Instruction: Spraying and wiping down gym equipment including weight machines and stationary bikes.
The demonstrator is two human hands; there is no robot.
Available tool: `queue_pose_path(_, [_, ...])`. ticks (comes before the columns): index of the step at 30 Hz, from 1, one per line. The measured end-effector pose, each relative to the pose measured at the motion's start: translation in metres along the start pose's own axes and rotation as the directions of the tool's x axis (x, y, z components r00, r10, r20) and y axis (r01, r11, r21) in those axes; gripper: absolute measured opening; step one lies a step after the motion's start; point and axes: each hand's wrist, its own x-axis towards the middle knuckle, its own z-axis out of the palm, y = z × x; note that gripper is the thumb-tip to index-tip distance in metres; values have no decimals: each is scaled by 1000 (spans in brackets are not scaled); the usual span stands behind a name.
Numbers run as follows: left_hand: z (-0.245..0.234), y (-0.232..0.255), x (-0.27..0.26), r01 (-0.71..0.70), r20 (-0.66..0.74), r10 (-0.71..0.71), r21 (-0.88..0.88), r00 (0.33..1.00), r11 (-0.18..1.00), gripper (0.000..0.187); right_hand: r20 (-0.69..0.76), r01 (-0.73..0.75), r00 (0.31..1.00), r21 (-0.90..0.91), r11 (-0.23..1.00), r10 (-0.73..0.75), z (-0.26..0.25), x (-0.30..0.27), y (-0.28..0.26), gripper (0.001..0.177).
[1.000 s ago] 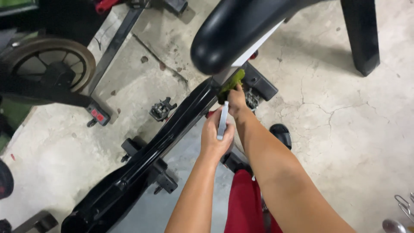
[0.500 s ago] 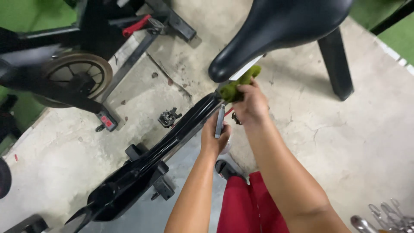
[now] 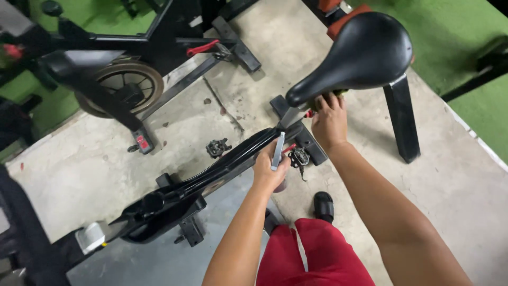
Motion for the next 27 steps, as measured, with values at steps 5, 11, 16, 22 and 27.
queue_pose_path(5, [1,14,-2,170,3,-170,-53,985,984,49,184,300,946,-172,938,-269,-8,4,-28,42])
queue_pose_path(11, [11,39,-4,185,-45,-193,-143,980,972,49,187,162,974,-155,975,-132,-17,17,22,37])
queue_pose_path(16, [35,26,-9,157,-132,-180,-169,975,973,52,269,384,900,-117,916,-343,-16,9,-4,51])
queue_pose_path(22, [44,27,-38,236,-207,-276,-196,939,952,58,458,668,650,34,743,-606,-36,21,-12,50])
queue_pose_path(27, [69,2,-56,177,-275,-262,-299,925,938,54,724,921,319,-85,379,-612,-12,42,-24,41])
